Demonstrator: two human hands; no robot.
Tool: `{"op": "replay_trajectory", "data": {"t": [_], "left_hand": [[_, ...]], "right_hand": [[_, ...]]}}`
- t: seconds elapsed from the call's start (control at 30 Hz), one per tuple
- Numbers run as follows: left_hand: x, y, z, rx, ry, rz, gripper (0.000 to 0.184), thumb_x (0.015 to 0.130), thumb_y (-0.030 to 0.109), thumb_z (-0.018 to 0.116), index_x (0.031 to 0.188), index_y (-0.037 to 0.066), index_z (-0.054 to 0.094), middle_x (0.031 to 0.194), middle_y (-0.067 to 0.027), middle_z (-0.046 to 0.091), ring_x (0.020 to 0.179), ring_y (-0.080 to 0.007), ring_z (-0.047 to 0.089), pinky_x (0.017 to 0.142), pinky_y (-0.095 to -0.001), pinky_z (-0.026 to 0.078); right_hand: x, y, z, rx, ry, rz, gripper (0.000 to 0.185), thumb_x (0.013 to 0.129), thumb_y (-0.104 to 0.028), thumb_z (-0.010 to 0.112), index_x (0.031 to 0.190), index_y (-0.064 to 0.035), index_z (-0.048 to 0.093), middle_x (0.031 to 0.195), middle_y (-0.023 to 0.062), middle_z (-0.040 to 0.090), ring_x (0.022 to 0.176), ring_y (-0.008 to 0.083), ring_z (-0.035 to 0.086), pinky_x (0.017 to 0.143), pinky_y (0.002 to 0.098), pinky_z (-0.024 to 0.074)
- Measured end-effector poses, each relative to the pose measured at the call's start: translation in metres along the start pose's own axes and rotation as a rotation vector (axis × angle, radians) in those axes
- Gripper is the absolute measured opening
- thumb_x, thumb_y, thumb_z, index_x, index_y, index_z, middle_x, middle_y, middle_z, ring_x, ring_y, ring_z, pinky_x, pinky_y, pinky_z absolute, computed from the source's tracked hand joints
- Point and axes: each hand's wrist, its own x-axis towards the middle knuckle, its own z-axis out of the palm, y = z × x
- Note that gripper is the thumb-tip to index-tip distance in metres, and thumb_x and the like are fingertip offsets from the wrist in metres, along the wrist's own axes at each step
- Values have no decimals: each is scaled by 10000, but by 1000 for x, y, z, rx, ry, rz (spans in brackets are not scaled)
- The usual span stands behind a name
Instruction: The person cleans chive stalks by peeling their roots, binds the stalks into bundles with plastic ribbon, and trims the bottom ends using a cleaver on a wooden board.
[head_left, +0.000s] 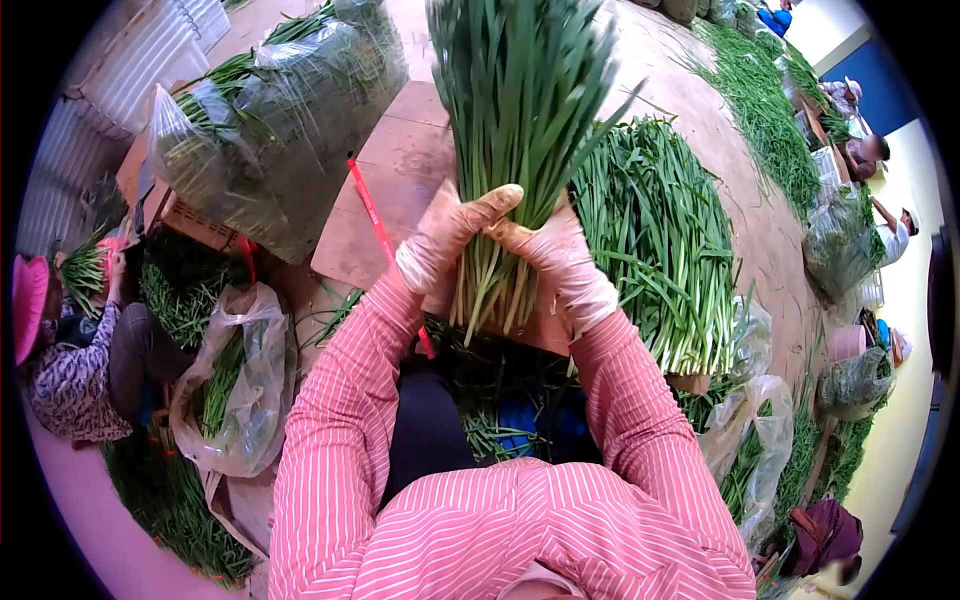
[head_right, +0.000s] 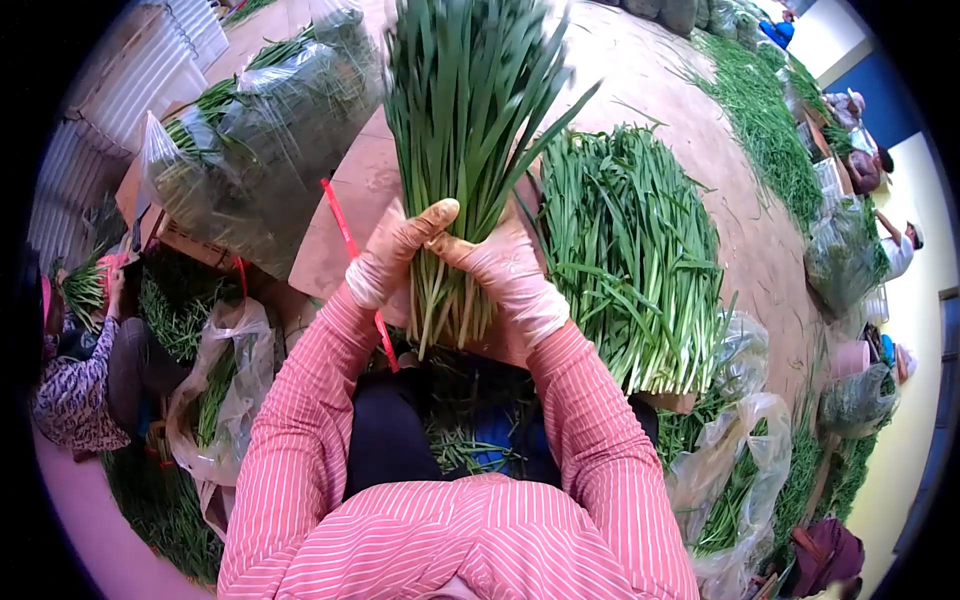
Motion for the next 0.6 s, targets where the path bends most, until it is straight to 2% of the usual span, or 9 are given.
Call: {"op": "replay_trajectory", "data": {"t": [0.07, 0.13, 0.2, 0.27, 0.3, 0.33, 0.4, 0.53, 0.6], "left_hand": [[5, 23, 0, 31, -44, 106, 792, 700, 196, 831, 1347, 58, 396, 1213, -60, 546, 1118, -164, 516, 962, -314, 434], [18, 20, -20, 41, -85, 236, 805, 677, 146, 842, 1342, 56, 397, 1211, -50, 549, 1102, -167, 530, 953, -312, 444], [20, 32, -28, 175, -238, 150, 818, 676, 134, 838, 1351, 51, 383, 1184, -44, 568, 1082, -175, 544, 930, -318, 461], [16, 39, -27, 179, -239, 77, 709, 680, 138, 834, 1286, 41, 479, 1108, -46, 614, 1030, -170, 568, 890, -321, 482], [10, 42, -24, 399, -198, 111, 619, 677, 141, 834, 1212, 35, 540, 1049, -42, 636, 980, -158, 582, 868, -312, 488], [7, 43, -22, 617, -156, 144, 531, 675, 144, 834, 1138, 28, 602, 991, -39, 659, 930, -147, 596, 847, -304, 494], [8, 40, -22, 746, -187, 163, 505, 677, 143, 831, 1117, 27, 613, 980, -40, 663, 914, -144, 597, 839, -300, 495], [15, 33, -29, 815, -302, 130, 452, 681, 142, 826, 1073, 25, 635, 958, -40, 671, 884, -137, 600, 824, -293, 498], [16, 36, -33, 863, -367, 111, 425, 683, 141, 824, 1052, 24, 647, 947, -41, 675, 868, -134, 601, 817, -289, 499]], "right_hand": [[3, -17, 9, 269, 44, -2, 764, 631, -180, 880, 1250, -32, 458, 1120, 49, 593, 977, 156, 572, 830, 289, 496], [23, -13, -3, -14, -42, -198, 656, 618, -180, 882, 1149, -27, 529, 1045, 36, 629, 910, 112, 584, 778, 273, 508], [33, -17, -11, -182, -134, -141, 534, 618, -181, 865, 1055, -38, 594, 1005, 36, 642, 873, 108, 577, 743, 289, 504], [43, -7, -18, -630, -219, -221, 428, 623, -193, 838, 967, -44, 631, 957, 37, 654, 845, 130, 575, 723, 308, 497], [39, 3, -19, -538, -192, -264, 419, 660, -183, 815, 1012, -50, 630, 958, 42, 660, 855, 162, 582, 745, 311, 499], [30, -1, -16, -582, -234, -38, 418, 707, -166, 781, 1071, -40, 621, 993, 60, 657, 874, 175, 582, 775, 319, 501], [32, -10, -9, -643, -179, -8, 705, 529, -619, 786, 982, -100, 637, 972, 78, 634, 916, 272, 562, 851, 367, 438], [28, -25, -6, -551, -159, 71, 690, 546, -632, 776, 968, -104, 634, 958, 82, 638, 877, 272, 568, 837, 391, 438], [35, -27, -3, -835, 31, -590, 679, 562, -642, 763, 969, -112, 643, 930, 88, 646, 857, 269, 568, 817, 404, 442]]}}
